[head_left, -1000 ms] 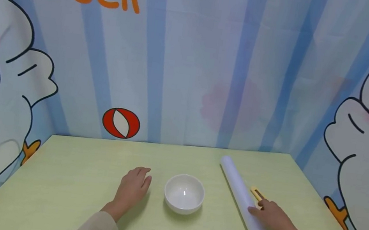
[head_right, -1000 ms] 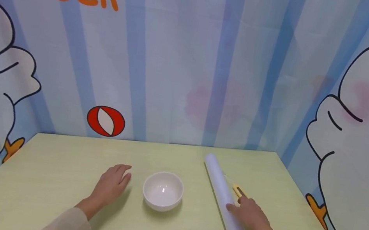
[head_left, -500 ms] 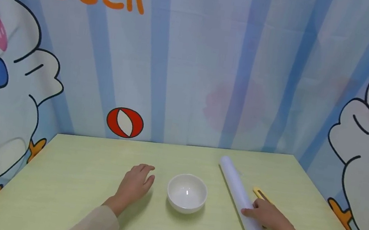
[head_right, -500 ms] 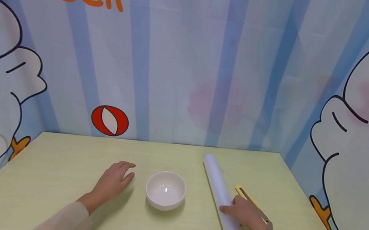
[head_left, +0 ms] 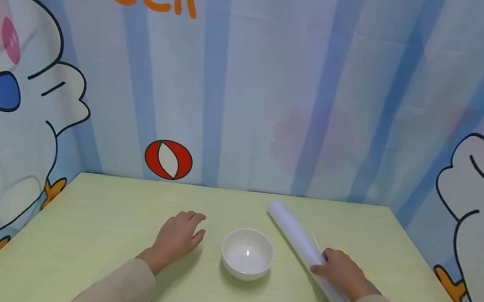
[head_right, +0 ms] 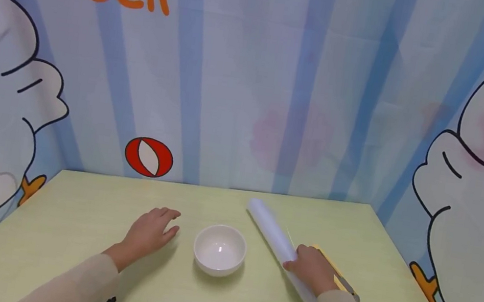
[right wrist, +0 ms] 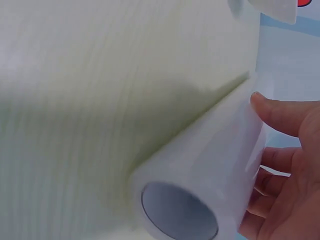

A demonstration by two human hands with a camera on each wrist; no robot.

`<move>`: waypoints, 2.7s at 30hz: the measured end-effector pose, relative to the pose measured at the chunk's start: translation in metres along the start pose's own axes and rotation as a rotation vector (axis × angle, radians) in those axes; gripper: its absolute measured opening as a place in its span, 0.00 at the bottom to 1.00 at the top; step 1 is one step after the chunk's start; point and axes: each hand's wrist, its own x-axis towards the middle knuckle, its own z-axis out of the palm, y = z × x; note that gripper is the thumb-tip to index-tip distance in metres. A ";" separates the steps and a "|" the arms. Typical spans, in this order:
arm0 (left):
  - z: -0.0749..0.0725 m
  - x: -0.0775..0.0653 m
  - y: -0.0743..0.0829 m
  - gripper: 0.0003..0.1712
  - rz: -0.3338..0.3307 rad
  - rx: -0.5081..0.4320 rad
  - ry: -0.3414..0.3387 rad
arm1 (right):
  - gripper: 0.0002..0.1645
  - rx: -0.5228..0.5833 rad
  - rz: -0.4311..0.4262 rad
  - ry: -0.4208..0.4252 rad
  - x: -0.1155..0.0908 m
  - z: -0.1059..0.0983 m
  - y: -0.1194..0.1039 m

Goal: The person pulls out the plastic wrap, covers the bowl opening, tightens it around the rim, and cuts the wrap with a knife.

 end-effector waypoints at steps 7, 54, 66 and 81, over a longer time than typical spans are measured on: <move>-0.005 0.003 -0.003 0.21 0.056 0.049 -0.039 | 0.20 -0.085 -0.020 0.035 0.011 0.001 -0.015; 0.017 0.082 0.014 0.28 0.116 -0.099 -0.189 | 0.23 -0.306 -0.478 0.303 0.088 0.037 -0.047; 0.019 0.092 0.019 0.22 0.130 -0.072 -0.307 | 0.22 -0.288 -0.452 0.252 0.089 0.038 -0.054; 0.010 0.094 0.008 0.06 0.132 -0.045 -0.172 | 0.23 -0.283 -0.408 0.218 0.089 0.035 -0.056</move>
